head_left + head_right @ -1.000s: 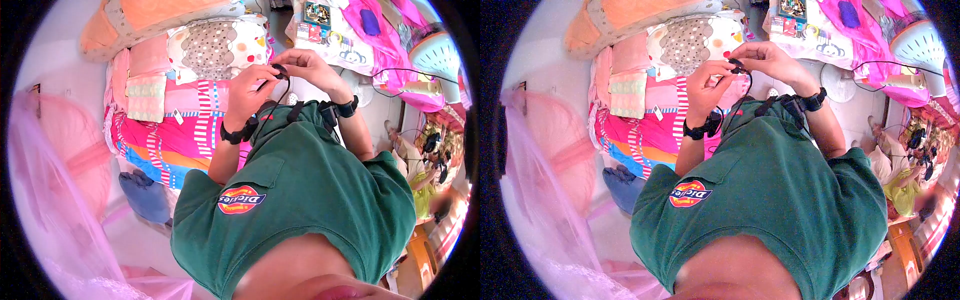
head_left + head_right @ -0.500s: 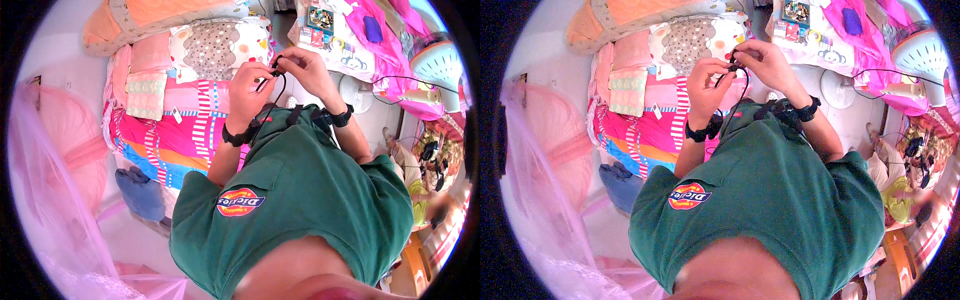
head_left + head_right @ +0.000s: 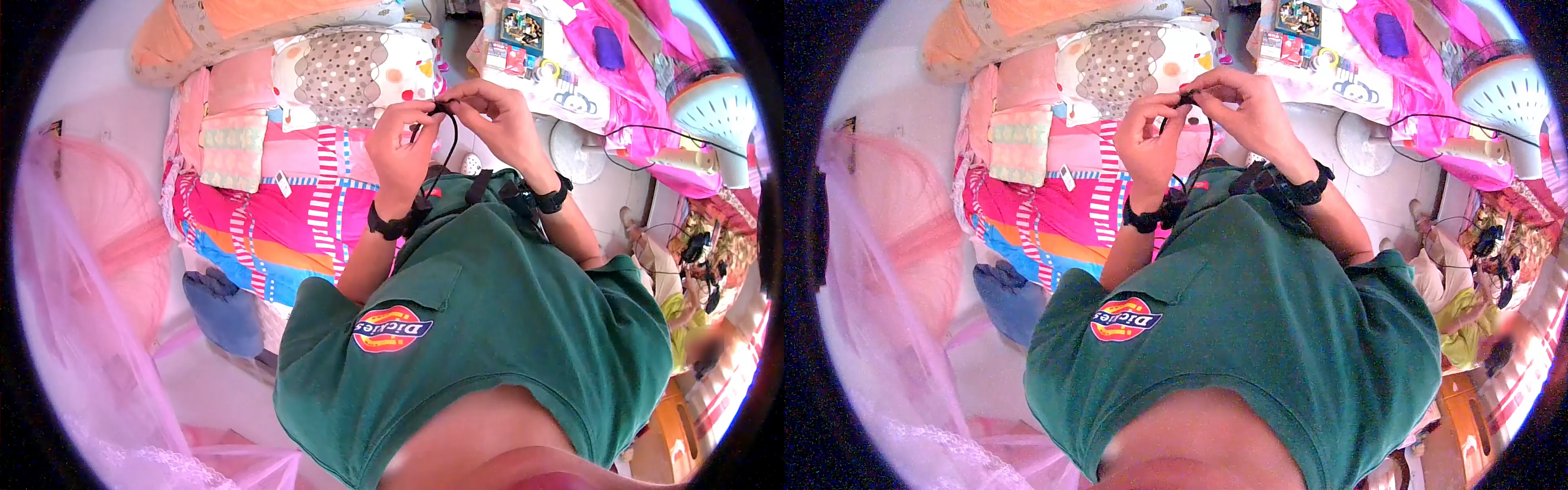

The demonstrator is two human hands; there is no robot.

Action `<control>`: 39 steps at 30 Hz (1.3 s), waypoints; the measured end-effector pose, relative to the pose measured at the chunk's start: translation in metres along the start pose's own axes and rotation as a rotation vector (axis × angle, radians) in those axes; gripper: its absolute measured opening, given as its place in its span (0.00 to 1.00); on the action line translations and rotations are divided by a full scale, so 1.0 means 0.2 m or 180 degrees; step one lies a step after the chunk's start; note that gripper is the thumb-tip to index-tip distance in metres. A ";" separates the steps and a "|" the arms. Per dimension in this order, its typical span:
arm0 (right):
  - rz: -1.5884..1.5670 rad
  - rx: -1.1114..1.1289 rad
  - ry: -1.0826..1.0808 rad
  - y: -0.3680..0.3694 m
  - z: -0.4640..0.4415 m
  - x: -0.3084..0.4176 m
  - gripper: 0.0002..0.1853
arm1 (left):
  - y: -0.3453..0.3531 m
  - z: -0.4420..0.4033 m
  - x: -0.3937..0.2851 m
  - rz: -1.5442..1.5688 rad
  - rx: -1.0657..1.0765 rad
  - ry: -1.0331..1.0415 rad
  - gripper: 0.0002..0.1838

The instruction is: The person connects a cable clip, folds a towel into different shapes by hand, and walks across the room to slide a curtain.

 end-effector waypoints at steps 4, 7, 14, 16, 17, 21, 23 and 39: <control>0.0137 0.0086 -0.0121 -0.01 0.00 0.02 0.09 | 0.00 0.00 -0.03 0.0268 0.0031 -0.0248 0.08; 0.0184 0.0113 -0.0180 -0.02 0.01 0.02 0.09 | 0.01 -0.01 -0.02 0.0241 -0.0032 -0.0065 0.07; 0.0188 0.0262 -0.0364 -0.04 0.02 0.00 0.10 | 0.03 -0.02 0.00 0.0482 0.0213 -0.0522 0.08; 0.0189 0.0247 -0.0343 -0.06 0.02 0.00 0.10 | 0.03 -0.03 0.00 0.0652 0.0279 -0.0594 0.08; 0.0181 0.0249 -0.0313 -0.06 0.03 0.00 0.10 | 0.03 -0.03 -0.01 0.0833 0.0334 -0.0641 0.08; 0.0028 0.0276 -0.0151 -0.09 0.04 -0.03 0.09 | 0.03 -0.05 -0.04 0.1043 0.0464 -0.0594 0.09; -0.0135 0.0243 -0.0142 -0.10 0.04 -0.05 0.11 | 0.04 -0.05 -0.04 0.1095 0.0481 -0.0627 0.08; -0.0465 -0.0053 -0.0108 -0.07 0.04 -0.09 0.15 | 0.02 -0.03 -0.07 0.0844 0.0603 -0.0255 0.10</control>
Point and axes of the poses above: each hand's wrist, its own z-axis away from the middle knuckle, its own y-axis out of the palm, x = y × z, the point moved 1 cm from there along -z, towards the middle knuckle, and after that the axes turned 12 degrees about -z, right-handed, at the moved point
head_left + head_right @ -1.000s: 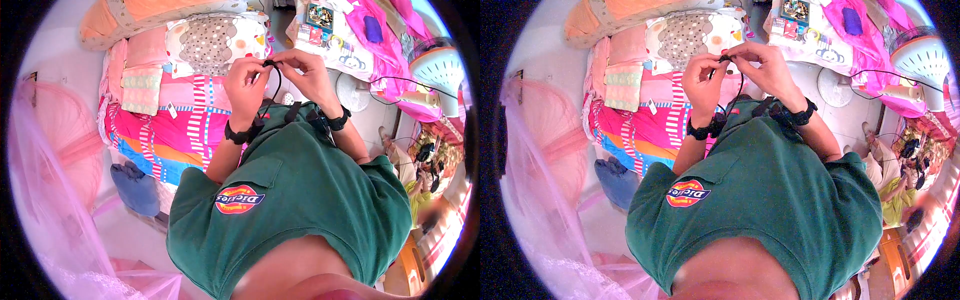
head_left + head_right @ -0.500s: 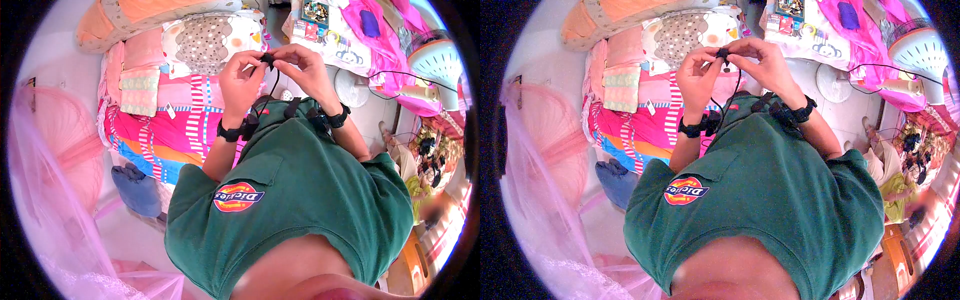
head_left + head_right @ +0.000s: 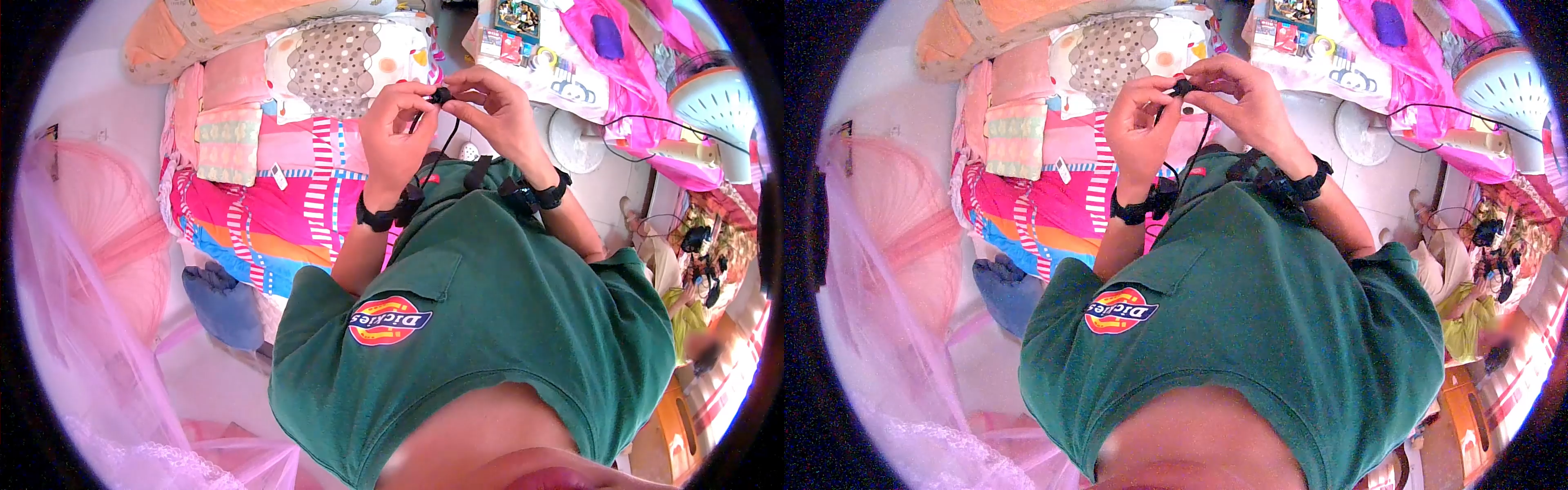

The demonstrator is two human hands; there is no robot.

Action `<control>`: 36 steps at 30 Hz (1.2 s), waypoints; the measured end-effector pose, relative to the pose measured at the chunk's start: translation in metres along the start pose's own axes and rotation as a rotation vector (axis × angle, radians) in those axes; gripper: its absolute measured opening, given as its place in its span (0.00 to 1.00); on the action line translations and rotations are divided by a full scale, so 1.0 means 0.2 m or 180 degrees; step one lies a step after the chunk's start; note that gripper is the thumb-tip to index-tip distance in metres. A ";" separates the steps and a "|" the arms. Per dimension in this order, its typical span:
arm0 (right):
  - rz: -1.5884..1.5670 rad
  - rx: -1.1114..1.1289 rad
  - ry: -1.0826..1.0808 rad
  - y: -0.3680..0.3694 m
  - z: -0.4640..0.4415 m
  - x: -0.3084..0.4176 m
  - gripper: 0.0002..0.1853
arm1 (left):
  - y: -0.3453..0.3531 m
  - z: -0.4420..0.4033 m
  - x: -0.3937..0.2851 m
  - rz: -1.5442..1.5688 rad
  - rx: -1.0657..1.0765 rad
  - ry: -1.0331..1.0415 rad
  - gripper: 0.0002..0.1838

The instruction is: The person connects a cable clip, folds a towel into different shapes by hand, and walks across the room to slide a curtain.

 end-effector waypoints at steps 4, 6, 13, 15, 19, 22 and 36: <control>0.0057 0.0108 -0.0158 0.01 0.00 0.02 0.16 | -0.01 0.00 -0.01 0.0126 0.0048 0.0064 0.10; 0.0061 0.0179 -0.0154 0.01 0.00 0.02 0.17 | -0.01 0.00 -0.01 0.0271 0.0149 0.0131 0.10; -0.0100 0.0056 0.0142 0.02 0.02 0.00 0.16 | -0.01 0.00 0.01 0.0289 0.0253 0.0127 0.11; -0.0366 0.0025 0.0288 0.02 0.02 -0.01 0.16 | -0.01 0.00 -0.01 0.0194 0.0345 -0.0175 0.10; -0.0273 0.0024 0.0424 0.01 0.03 0.00 0.17 | 0.00 0.02 0.00 0.0267 0.0354 -0.0226 0.10; -0.0419 0.0038 0.0448 0.02 0.03 0.02 0.17 | 0.00 0.02 0.00 0.0587 0.0199 -0.0344 0.11; -0.0037 -0.0049 0.0359 0.02 0.09 0.04 0.15 | 0.02 0.04 0.05 0.0881 0.0232 -0.0306 0.08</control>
Point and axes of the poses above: each hand's wrist, its own z-axis away from the middle knuckle, its own y-axis out of the palm, x = y × z, the point moved 1 cm from there along -z, towards the middle knuckle, and after that the axes turned 12 degrees about -z, right-handed, at the moved point
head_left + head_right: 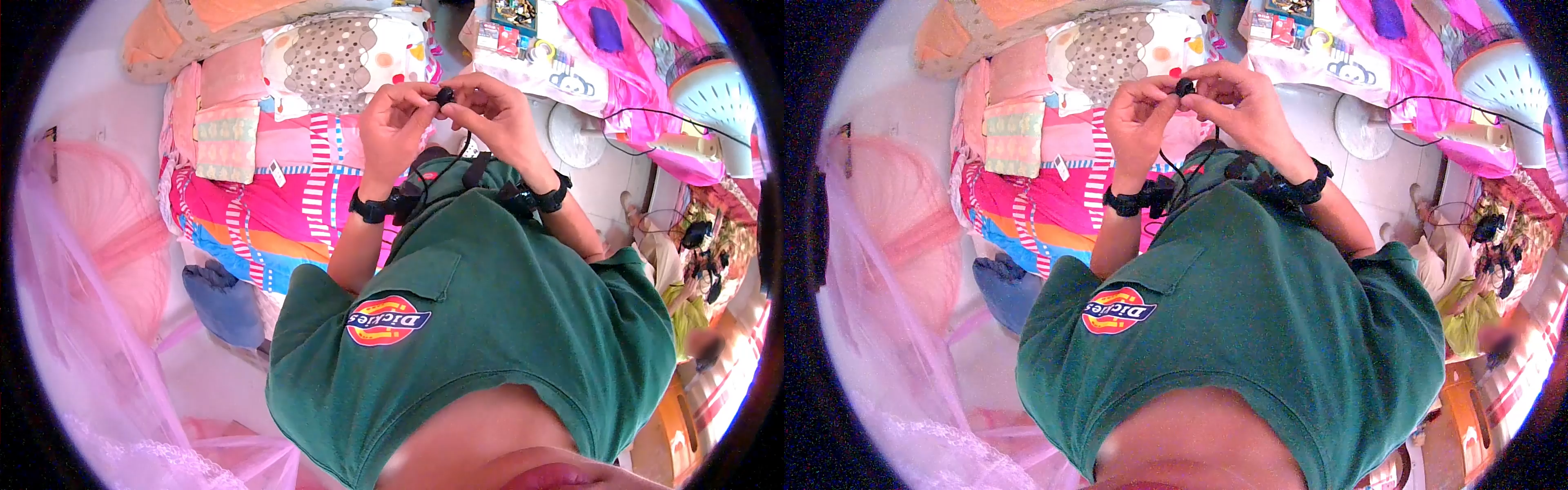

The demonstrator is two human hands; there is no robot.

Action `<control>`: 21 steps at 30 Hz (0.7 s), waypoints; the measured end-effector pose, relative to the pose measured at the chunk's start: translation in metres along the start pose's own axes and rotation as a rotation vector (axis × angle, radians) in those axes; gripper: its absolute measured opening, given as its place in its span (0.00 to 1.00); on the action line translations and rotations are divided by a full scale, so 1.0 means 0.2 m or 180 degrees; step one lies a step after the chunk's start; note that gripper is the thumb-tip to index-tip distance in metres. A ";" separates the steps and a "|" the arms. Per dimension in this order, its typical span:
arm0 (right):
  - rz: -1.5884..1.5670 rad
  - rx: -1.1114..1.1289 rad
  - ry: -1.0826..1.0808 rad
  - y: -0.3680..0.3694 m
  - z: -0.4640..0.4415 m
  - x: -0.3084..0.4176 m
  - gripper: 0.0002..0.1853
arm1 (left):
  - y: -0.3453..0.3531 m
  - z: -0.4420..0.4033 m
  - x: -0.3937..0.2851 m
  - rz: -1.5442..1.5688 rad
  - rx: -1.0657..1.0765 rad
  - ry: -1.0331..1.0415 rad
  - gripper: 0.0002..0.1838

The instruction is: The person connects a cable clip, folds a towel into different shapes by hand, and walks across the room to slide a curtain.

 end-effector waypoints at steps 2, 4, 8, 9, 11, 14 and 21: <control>0.0206 -0.0122 0.0036 0.01 0.01 0.02 0.15 | 0.00 0.00 0.00 -0.0007 0.0008 -0.0003 0.07; 0.0276 -0.0076 0.0069 0.00 0.01 0.03 0.14 | -0.01 0.01 0.00 -0.0015 0.0016 0.0000 0.07; -0.0171 -0.0045 -0.0040 -0.01 0.02 0.00 0.12 | 0.00 0.01 0.01 0.0019 0.0038 0.0071 0.08; -0.0176 -0.0043 -0.0030 0.00 0.03 0.00 0.12 | 0.00 0.01 0.01 0.0151 0.0016 0.0108 0.08; -0.0286 -0.0088 -0.0126 0.00 0.03 -0.01 0.09 | -0.01 0.03 0.02 0.0054 0.0034 0.0079 0.08; -0.0109 -0.0130 -0.0023 -0.03 0.03 -0.02 0.08 | 0.01 0.04 -0.01 -0.0112 0.0107 0.0051 0.09; 0.0345 -0.0038 -0.0070 -0.03 0.02 -0.01 0.06 | 0.00 0.06 0.00 -0.0194 0.0064 -0.0057 0.09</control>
Point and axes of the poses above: each hand's wrist, its own z-axis away from the middle knuckle, its own y-axis out of the palm, x = y × z, the point moved 1 cm from there along -z, towards the middle knuckle, and after that the axes turned 12 degrees about -z, right-handed, at the moved point
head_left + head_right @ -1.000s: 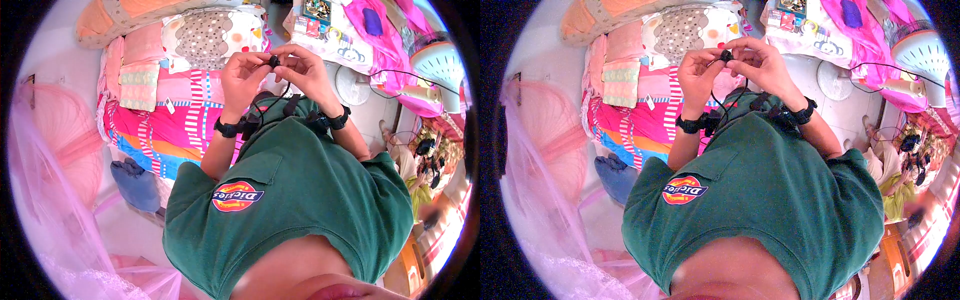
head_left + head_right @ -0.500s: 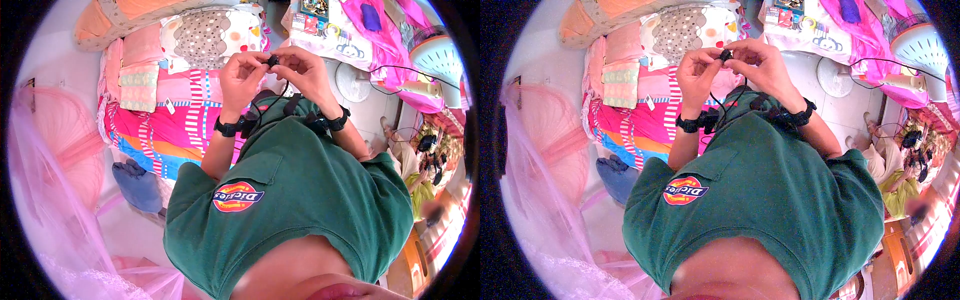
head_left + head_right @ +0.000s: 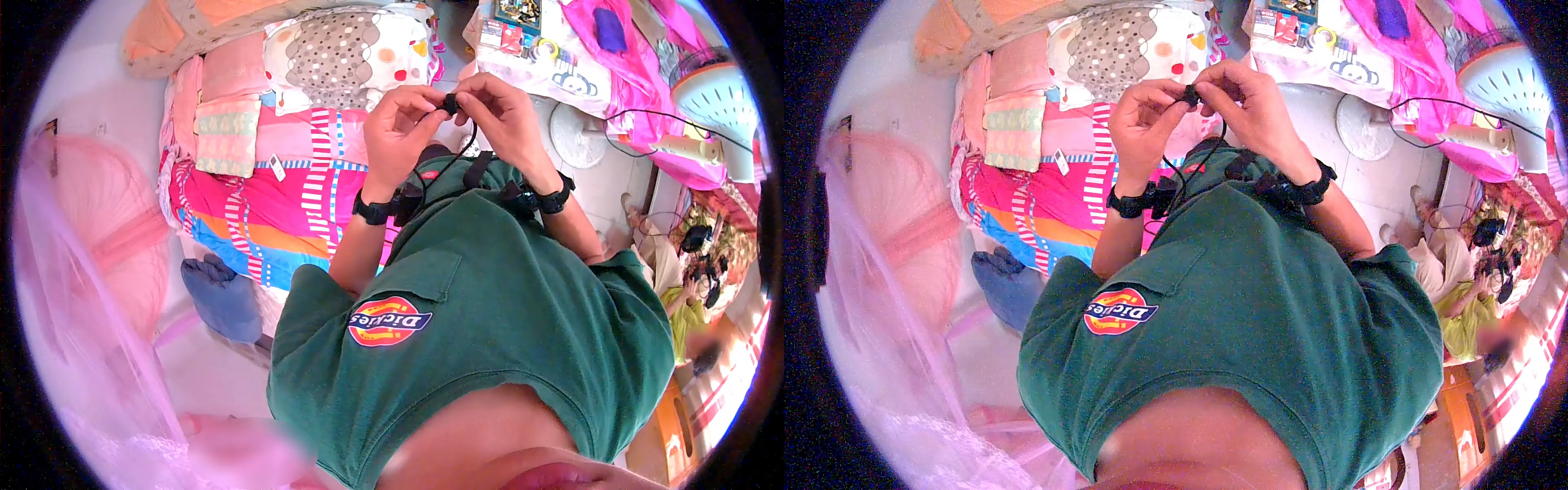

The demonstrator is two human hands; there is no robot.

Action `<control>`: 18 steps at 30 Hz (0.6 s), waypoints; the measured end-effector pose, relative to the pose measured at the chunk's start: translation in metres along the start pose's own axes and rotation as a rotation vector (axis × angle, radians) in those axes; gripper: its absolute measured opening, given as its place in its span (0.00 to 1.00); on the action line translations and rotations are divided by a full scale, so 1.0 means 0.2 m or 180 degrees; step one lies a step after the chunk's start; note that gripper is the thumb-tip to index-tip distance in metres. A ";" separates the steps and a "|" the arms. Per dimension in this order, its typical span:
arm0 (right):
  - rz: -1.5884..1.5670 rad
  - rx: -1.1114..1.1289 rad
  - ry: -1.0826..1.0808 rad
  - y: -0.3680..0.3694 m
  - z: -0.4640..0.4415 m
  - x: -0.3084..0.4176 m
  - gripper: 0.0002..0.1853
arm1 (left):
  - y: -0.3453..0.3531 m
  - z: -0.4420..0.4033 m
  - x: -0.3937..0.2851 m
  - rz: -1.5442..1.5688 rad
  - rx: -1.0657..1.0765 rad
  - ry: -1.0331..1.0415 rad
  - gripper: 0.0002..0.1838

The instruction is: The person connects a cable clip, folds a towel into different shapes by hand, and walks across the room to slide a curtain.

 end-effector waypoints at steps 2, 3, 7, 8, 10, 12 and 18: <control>0.0092 0.0116 0.0153 -0.01 -0.01 0.00 0.08 | 0.00 0.00 0.00 0.0048 -0.0036 -0.0031 0.09; 0.0097 0.0137 0.0142 -0.02 -0.01 0.01 0.08 | 0.00 0.00 0.00 0.0099 -0.0064 -0.0067 0.09; 0.0888 0.0334 -0.0291 -0.03 -0.01 0.01 0.11 | -0.01 0.00 0.02 -0.0020 -0.0077 -0.0164 0.09; 0.0938 0.0323 -0.0310 -0.04 -0.01 -0.01 0.10 | -0.02 0.01 0.03 -0.0219 -0.0015 -0.0129 0.08; 0.0832 0.0277 -0.0190 -0.02 -0.01 0.00 0.09 | -0.03 0.01 0.06 -0.0389 0.0048 -0.0107 0.08; 0.0885 0.0273 -0.0038 -0.01 -0.02 0.00 0.07 | -0.03 0.01 0.06 -0.0308 0.0124 -0.0147 0.09; 0.1583 0.0313 -0.0445 -0.04 -0.05 -0.13 0.07 | -0.05 0.01 0.03 -0.1134 0.0455 0.0081 0.08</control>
Point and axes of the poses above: each hand's wrist, its own z-axis away from the middle knuckle, its own y-axis out of the palm, x = y × z, the point moved 1 cm from there along -z, towards the middle knuckle, and after that the axes turned 12 degrees about -z, right-handed, at the moved point
